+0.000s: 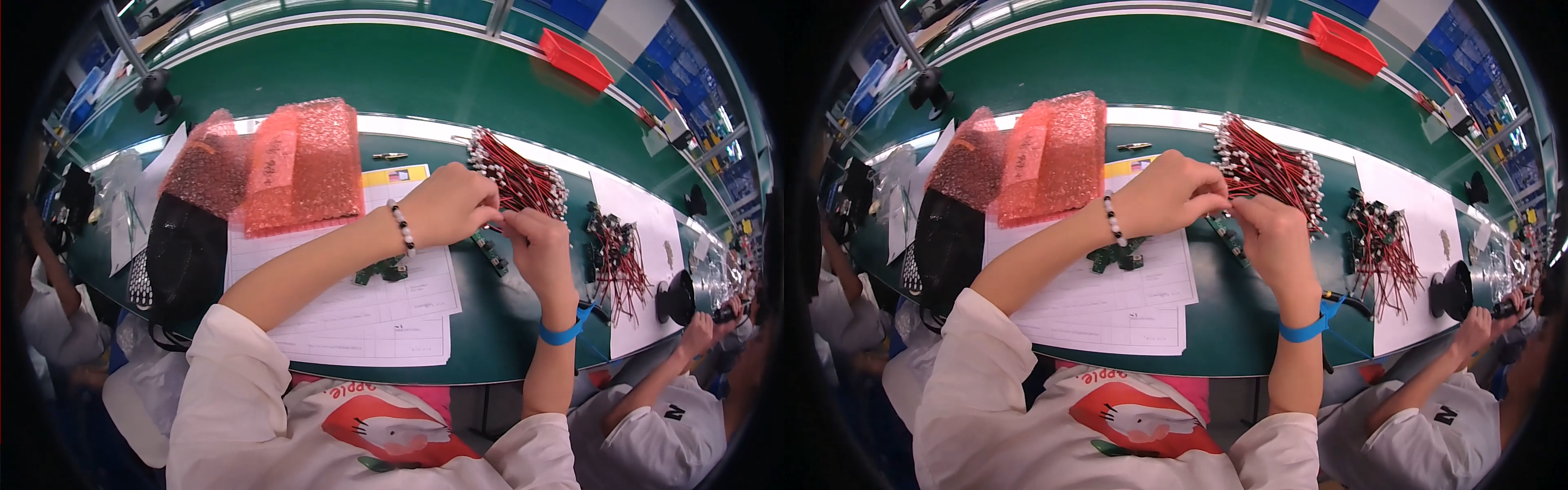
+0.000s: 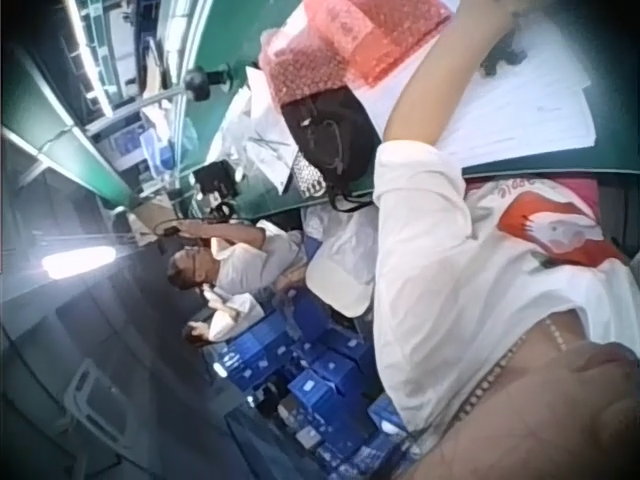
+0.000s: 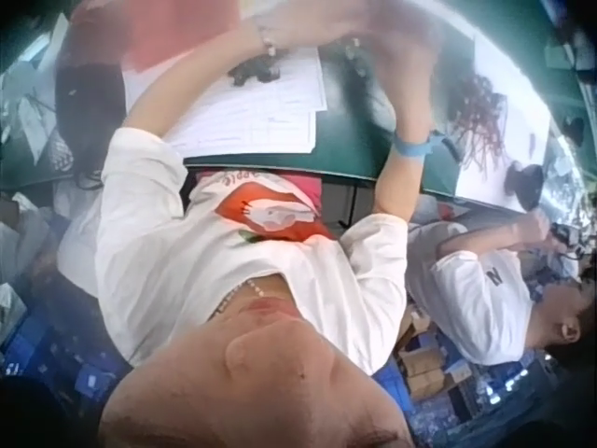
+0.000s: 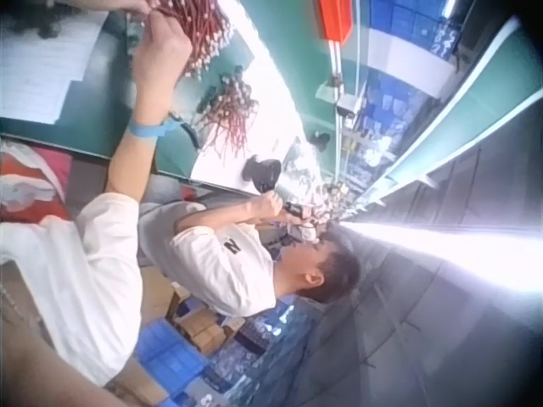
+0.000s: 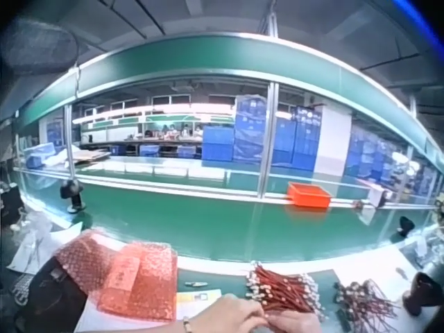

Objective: The person assembles small circuit boards by attaching red and black electrical wires to components, using wire cutters to prepare the wires.

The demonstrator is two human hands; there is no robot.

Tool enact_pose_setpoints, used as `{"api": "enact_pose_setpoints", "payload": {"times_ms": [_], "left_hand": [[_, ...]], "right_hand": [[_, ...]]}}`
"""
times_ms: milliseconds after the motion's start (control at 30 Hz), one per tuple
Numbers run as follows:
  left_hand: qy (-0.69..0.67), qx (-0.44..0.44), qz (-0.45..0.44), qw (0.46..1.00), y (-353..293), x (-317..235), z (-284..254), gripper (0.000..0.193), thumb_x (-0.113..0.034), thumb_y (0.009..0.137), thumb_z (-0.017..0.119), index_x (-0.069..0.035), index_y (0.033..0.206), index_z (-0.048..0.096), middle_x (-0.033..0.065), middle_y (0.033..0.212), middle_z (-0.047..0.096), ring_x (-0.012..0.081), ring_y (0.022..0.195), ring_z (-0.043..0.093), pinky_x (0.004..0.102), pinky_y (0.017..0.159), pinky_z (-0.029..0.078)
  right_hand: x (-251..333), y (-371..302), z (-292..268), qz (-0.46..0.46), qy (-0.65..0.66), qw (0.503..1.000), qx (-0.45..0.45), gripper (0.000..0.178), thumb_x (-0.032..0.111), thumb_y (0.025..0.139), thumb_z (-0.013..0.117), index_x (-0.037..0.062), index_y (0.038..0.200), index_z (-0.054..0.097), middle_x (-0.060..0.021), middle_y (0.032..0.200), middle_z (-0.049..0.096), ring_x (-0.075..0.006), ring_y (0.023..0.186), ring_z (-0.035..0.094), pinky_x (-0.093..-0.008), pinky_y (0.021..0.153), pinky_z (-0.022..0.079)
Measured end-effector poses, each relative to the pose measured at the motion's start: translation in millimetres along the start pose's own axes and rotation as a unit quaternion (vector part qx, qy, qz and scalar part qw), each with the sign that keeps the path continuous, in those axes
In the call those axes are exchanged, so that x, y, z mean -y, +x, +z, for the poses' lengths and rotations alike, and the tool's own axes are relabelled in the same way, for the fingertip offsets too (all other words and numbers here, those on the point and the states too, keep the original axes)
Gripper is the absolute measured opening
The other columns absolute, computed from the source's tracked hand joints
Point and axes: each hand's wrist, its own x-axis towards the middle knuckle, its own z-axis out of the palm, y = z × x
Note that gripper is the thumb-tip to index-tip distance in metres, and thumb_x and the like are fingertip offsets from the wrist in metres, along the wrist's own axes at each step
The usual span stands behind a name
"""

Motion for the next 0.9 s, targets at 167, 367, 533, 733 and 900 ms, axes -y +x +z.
{"api": "enact_pose_setpoints", "payload": {"times_ms": [167, 367, 533, 733, 900], "left_hand": [[-0.188, 0.182, -0.158, 0.952, -12.8, 4.3, -32.4, 0.015, -0.013, 0.075, 0.061, 0.002, 0.079, 0.063, 0.0079, 0.067, 0.065, 0.0131, 0.058, 0.061, 0.0238, 0.06, 0.049], [-0.092, 0.207, -0.118, 0.967, -32.8, 31.9, -52.9, 0.016, -0.009, 0.07, 0.065, 0.0, 0.083, 0.063, 0.0105, 0.084, 0.064, 0.0158, 0.075, 0.061, 0.0265, 0.066, 0.049], [0.126, 0.204, -0.092, 0.966, -44.3, 53.7, -51.4, 0.02, 0.0, 0.066, 0.064, -0.004, 0.085, 0.059, 0.0109, 0.089, 0.054, 0.0236, 0.084, 0.055, 0.0321, 0.072, 0.045], [0.038, 0.263, -0.121, 0.957, -41.2, 65.8, -50.9, 0.013, 0.001, 0.069, 0.062, -0.002, 0.08, 0.057, 0.011, 0.082, 0.056, 0.0242, 0.079, 0.056, 0.0324, 0.068, 0.045], [0.014, 0.235, -0.098, 0.967, -40.1, 66.7, -45.2, 0.006, -0.003, 0.075, 0.056, 0.0, 0.081, 0.057, 0.0137, 0.079, 0.059, 0.0253, 0.074, 0.058, 0.0328, 0.066, 0.045]], "right_hand": [[10.2, -2.7, 11.0, 0.037, 0.159, 0.983, 0.088, 0.011, -0.002, 0.071, 0.06, -0.0014, 0.081, 0.063, -0.0119, 0.063, 0.058, -0.0246, 0.056, 0.058, -0.0295, 0.05, 0.044], [9.4, -4.4, 17.4, 0.049, 0.129, 0.982, 0.128, 0.009, -0.004, 0.072, 0.059, -0.0024, 0.08, 0.062, -0.0123, 0.063, 0.057, -0.0245, 0.054, 0.056, -0.0296, 0.049, 0.042], [7.9, -1.5, 18.0, 0.069, 0.092, 0.991, 0.068, 0.003, -0.001, 0.074, 0.059, -0.0023, 0.076, 0.061, -0.011, 0.06, 0.051, -0.0227, 0.049, 0.047, -0.0317, 0.046, 0.036], [10.1, -1.3, 18.8, 0.049, 0.098, 0.989, 0.099, 0.004, 0.0, 0.074, 0.062, -0.0021, 0.076, 0.06, -0.0097, 0.061, 0.05, -0.019, 0.048, 0.045, -0.0294, 0.045, 0.036], [12.4, -3.6, 24.7, 0.079, 0.108, 0.989, 0.062, 0.006, -0.001, 0.073, 0.062, -0.0014, 0.079, 0.06, -0.0093, 0.062, 0.05, -0.0184, 0.048, 0.046, -0.0275, 0.045, 0.036]]}}
